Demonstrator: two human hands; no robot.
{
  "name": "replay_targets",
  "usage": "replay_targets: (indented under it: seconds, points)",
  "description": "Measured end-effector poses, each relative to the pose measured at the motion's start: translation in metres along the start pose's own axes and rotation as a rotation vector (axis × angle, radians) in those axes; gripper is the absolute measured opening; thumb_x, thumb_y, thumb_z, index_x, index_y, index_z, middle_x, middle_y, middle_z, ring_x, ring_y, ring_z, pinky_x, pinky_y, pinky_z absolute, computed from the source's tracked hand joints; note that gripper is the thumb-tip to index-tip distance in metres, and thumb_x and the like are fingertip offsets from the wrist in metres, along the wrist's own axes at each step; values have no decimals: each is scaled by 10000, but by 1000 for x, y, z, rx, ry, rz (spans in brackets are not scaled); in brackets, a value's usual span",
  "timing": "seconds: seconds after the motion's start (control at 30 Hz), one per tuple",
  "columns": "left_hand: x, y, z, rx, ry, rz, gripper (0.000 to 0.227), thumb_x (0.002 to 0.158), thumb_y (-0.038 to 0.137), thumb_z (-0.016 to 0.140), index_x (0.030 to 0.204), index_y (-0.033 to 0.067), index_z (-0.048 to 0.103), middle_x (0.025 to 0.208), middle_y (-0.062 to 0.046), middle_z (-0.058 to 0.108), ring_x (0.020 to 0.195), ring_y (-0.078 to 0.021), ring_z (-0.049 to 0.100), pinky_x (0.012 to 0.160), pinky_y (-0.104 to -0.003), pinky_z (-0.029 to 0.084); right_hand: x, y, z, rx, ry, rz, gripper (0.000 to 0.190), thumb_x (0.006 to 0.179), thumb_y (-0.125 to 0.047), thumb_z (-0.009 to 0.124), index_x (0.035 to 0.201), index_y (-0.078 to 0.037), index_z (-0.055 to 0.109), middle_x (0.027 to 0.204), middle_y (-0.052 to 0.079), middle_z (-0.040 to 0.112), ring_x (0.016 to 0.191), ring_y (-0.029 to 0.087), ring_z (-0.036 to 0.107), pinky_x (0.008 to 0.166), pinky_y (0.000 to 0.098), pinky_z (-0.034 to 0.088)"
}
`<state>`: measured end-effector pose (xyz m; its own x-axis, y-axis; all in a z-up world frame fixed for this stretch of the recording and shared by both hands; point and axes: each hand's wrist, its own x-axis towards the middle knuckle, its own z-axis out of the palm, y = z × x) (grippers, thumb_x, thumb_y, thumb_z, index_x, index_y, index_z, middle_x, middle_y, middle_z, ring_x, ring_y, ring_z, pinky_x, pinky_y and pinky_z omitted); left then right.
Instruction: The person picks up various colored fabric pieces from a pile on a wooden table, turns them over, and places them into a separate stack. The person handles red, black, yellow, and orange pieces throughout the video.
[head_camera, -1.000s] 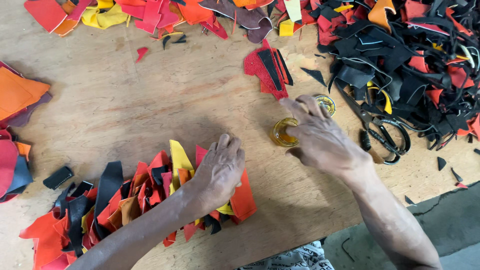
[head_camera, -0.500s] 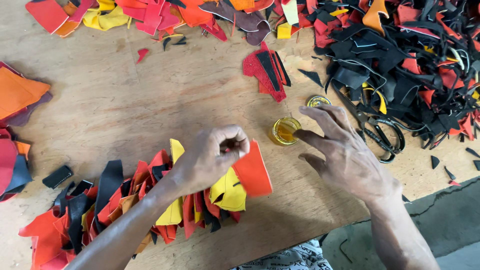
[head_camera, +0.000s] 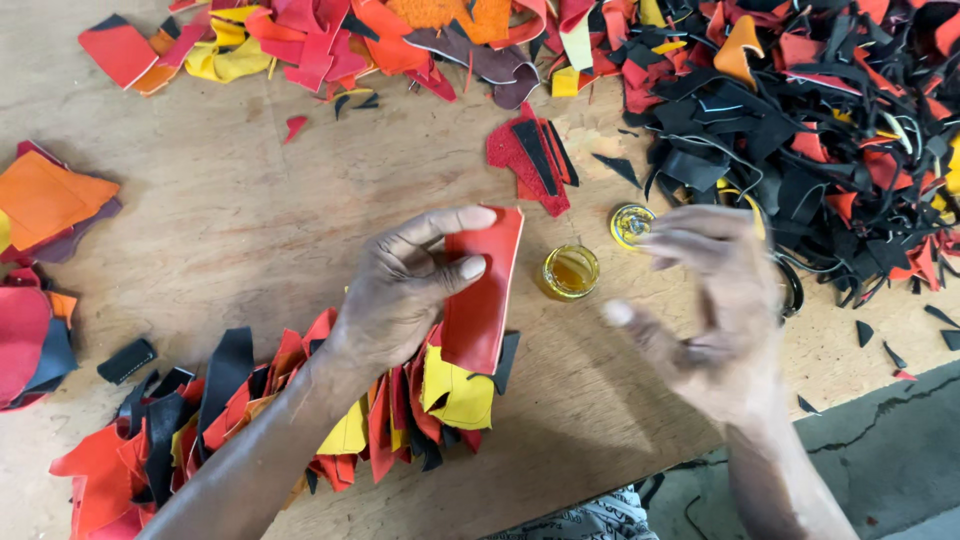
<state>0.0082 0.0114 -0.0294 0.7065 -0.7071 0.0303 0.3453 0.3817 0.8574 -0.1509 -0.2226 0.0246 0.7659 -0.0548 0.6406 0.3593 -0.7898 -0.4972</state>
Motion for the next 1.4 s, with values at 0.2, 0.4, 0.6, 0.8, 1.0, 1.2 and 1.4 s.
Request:
replay_targets:
  seconds: [0.2, 0.4, 0.6, 0.8, 1.0, 1.2, 1.4]
  points:
    - [-1, 8, 16, -223, -61, -52, 462, 941, -110, 685, 1381, 12, 611, 1294, -67, 651, 1164, -138, 623, 1023, -318, 530, 3, 6, 26, 460, -283, 12, 996, 852, -115, 851, 1644, -130, 248, 1453, 103, 535, 1277, 222, 565, 1029, 375, 528]
    - [0, 16, 32, -270, -109, -93, 449, 913, -82, 671, 1343, 26, 596, 1301, -91, 671, 1188, -181, 677, 1032, -352, 557, 6, 9, 35, 634, -371, 106, 1068, 838, -86, 858, 1675, -127, 196, 1579, 97, 447, 1374, 242, 516, 1046, 383, 511]
    - [1, 11, 31, -297, -155, -71, 448, 955, -87, 674, 1385, 11, 597, 1304, -99, 655, 1171, -172, 650, 1017, -357, 565, 4, 11, 36, 619, -362, 101, 1063, 837, -75, 855, 1666, -123, 192, 1669, 106, 344, 1402, 241, 490, 1056, 389, 513]
    - [5, 8, 32, -310, -165, -45, 446, 968, -89, 670, 1397, 5, 590, 1323, -104, 642, 1199, -169, 636, 1055, -349, 553, 2, 9, 34, 478, -354, 57, 1068, 810, -99, 867, 1652, -115, 210, 1575, 123, 439, 1331, 236, 532, 995, 375, 525]
    - [11, 10, 31, -305, -118, -21, 447, 966, -73, 668, 1399, 3, 585, 1332, -100, 621, 1218, -164, 619, 1085, -341, 533, 0, 0, 38, 368, -372, -24, 1020, 835, -150, 887, 1633, -163, 252, 1471, 150, 513, 1176, 244, 581, 975, 353, 538]
    - [18, 7, 28, -321, -61, 23, 459, 954, -83, 677, 1394, 6, 584, 1319, -94, 614, 1206, -156, 611, 1073, -325, 519, -6, -11, 37, 261, -364, -12, 956, 806, -142, 861, 1592, -162, 318, 1469, 234, 469, 1277, 366, 581, 1005, 421, 533]
    - [24, 7, 22, -344, -32, 51, 456, 951, -75, 683, 1389, 9, 588, 1337, -106, 613, 1213, -154, 604, 1082, -318, 505, -19, -9, 42, 234, -364, -71, 892, 846, -125, 844, 1589, -184, 353, 1456, 202, 488, 1274, 316, 598, 990, 390, 581]
